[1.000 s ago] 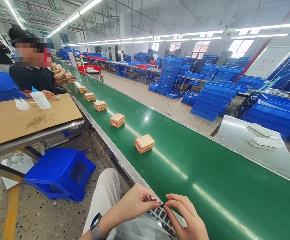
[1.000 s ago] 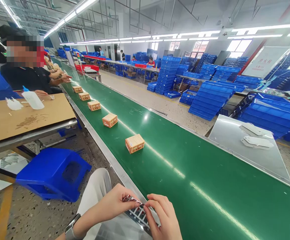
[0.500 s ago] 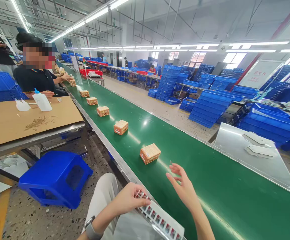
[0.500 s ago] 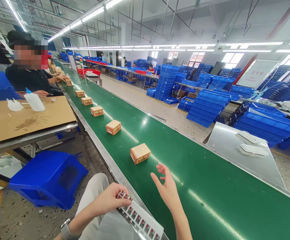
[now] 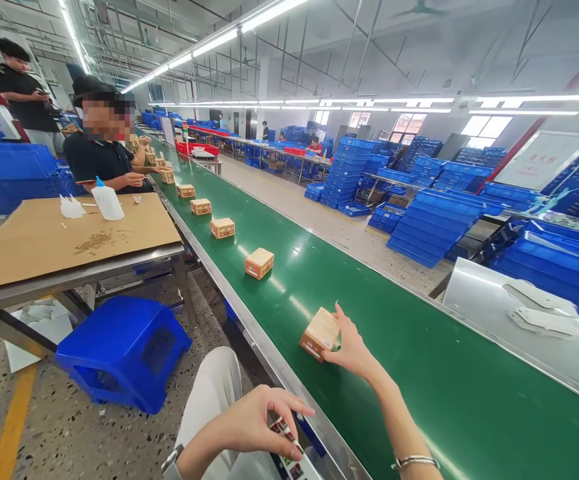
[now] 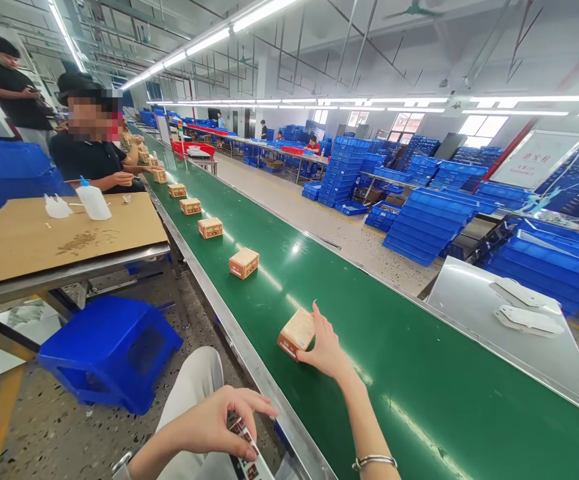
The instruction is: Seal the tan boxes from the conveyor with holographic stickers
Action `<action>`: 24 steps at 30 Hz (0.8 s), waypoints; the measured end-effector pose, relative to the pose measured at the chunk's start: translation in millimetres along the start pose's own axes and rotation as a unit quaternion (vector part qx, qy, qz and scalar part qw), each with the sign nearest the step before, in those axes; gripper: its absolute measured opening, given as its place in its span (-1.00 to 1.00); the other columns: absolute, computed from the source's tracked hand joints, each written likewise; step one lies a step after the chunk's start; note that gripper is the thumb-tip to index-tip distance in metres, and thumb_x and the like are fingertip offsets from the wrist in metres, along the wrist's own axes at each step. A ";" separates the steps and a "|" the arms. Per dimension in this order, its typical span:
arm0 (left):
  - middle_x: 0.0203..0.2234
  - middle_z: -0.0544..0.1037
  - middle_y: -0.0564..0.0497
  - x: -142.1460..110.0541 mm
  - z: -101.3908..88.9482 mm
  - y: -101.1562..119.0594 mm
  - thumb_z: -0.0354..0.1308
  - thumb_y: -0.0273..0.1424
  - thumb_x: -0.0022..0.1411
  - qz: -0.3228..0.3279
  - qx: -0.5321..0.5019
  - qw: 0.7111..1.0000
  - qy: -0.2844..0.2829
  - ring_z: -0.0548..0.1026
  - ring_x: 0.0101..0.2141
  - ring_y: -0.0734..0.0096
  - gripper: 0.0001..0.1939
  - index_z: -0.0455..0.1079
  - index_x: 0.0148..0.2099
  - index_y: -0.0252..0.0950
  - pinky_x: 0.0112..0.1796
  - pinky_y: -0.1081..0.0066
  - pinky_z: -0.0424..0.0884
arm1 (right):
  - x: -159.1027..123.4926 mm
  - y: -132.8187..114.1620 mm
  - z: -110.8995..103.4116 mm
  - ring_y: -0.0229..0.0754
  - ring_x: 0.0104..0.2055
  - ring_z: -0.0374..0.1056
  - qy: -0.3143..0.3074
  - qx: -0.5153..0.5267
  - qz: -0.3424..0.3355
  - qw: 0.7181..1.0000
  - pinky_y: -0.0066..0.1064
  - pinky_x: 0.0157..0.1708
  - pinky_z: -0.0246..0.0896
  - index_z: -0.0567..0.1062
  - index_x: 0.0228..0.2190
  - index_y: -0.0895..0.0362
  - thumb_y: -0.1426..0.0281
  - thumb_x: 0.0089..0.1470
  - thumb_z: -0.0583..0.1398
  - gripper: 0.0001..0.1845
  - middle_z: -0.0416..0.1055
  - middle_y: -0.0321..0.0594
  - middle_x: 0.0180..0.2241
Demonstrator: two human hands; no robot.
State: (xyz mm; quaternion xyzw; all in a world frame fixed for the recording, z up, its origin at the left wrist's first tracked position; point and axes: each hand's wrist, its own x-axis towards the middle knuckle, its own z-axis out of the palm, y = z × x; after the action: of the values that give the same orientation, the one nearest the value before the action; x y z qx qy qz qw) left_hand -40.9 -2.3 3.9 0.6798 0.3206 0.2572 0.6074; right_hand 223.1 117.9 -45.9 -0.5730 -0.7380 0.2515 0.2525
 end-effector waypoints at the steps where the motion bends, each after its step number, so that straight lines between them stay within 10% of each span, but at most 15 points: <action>1: 0.05 0.56 -0.06 0.9 -0.8 0.7 0.47 -0.23 -0.08 0.002 0.005 1.000 0.000 0.40 0.15 0.04 -0.78 0.65 -0.35 -0.18 0.12 0.19 0.29 | -8.5 4.6 -8.4 0.16 0.31 0.03 -0.040 0.025 -0.020 0.999 0.13 0.25 -0.08 -0.20 0.36 0.05 0.36 -0.22 0.31 0.22 0.12 0.02 0.28; 5: 0.21 0.38 0.00 9.1 0.3 5.5 0.47 -0.27 -0.07 -0.002 0.063 0.998 -0.007 0.09 0.33 -0.07 -0.84 0.64 -0.37 -0.16 0.24 0.00 0.11 | -47.4 11.5 -36.9 0.07 0.41 -0.18 -0.116 0.114 -0.048 0.986 0.04 0.35 -0.29 -0.12 0.36 -0.03 0.40 -0.21 0.36 0.21 -0.13 -0.10 0.40; 8: 0.28 0.27 0.03 19.9 4.3 10.6 0.43 -0.24 -0.02 0.005 0.101 0.995 -0.018 -0.06 0.36 -0.12 -0.85 0.65 -0.38 -0.16 0.25 -0.07 0.07 | -71.4 7.7 -42.4 -0.01 0.43 -0.24 -0.012 0.214 -0.004 0.977 0.00 0.35 -0.22 -0.02 0.33 -0.12 0.25 -0.04 0.34 0.02 -0.20 -0.23 0.42; 12: 0.28 0.25 0.04 40.2 9.6 10.1 0.41 -0.22 0.01 0.024 0.129 0.990 -0.053 -0.10 0.37 -0.13 -0.86 0.65 -0.39 -0.16 0.27 -0.11 -0.01 | -85.7 2.4 -29.0 0.04 0.33 0.07 0.135 0.391 0.111 0.904 -0.07 0.25 0.06 0.48 0.02 -0.03 0.08 0.07 0.27 -0.51 0.21 -0.16 0.28; 15: 0.28 0.26 0.03 57.2 13.0 1.5 0.41 -0.26 0.02 0.042 0.156 0.984 -0.075 -0.08 0.36 -0.12 -0.89 0.63 -0.41 -0.17 0.30 -0.13 -0.14 | -85.3 1.7 -16.3 0.12 0.16 0.31 0.162 0.453 0.183 0.857 -0.08 0.14 0.21 0.61 -0.20 0.07 0.02 -0.06 0.34 -0.53 0.43 -0.08 0.11; 24: 0.30 0.23 0.05 76.3 25.0 -18.7 0.39 -0.34 0.01 0.050 0.138 0.983 -0.109 0.00 0.36 -0.05 -0.94 0.62 -0.43 -0.20 0.21 0.08 0.21 | -95.3 -0.5 -4.9 0.05 -0.14 0.50 0.209 0.449 0.242 0.834 -0.19 -0.15 0.42 0.62 -0.24 0.14 0.03 -0.14 0.34 -0.49 0.61 -0.09 -0.18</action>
State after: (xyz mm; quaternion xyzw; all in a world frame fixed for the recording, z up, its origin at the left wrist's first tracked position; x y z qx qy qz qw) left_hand 25.8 39.4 -20.9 0.7960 0.2508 0.1649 0.5257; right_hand 246.5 25.5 -50.0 -0.5963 -0.3114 0.4824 0.5610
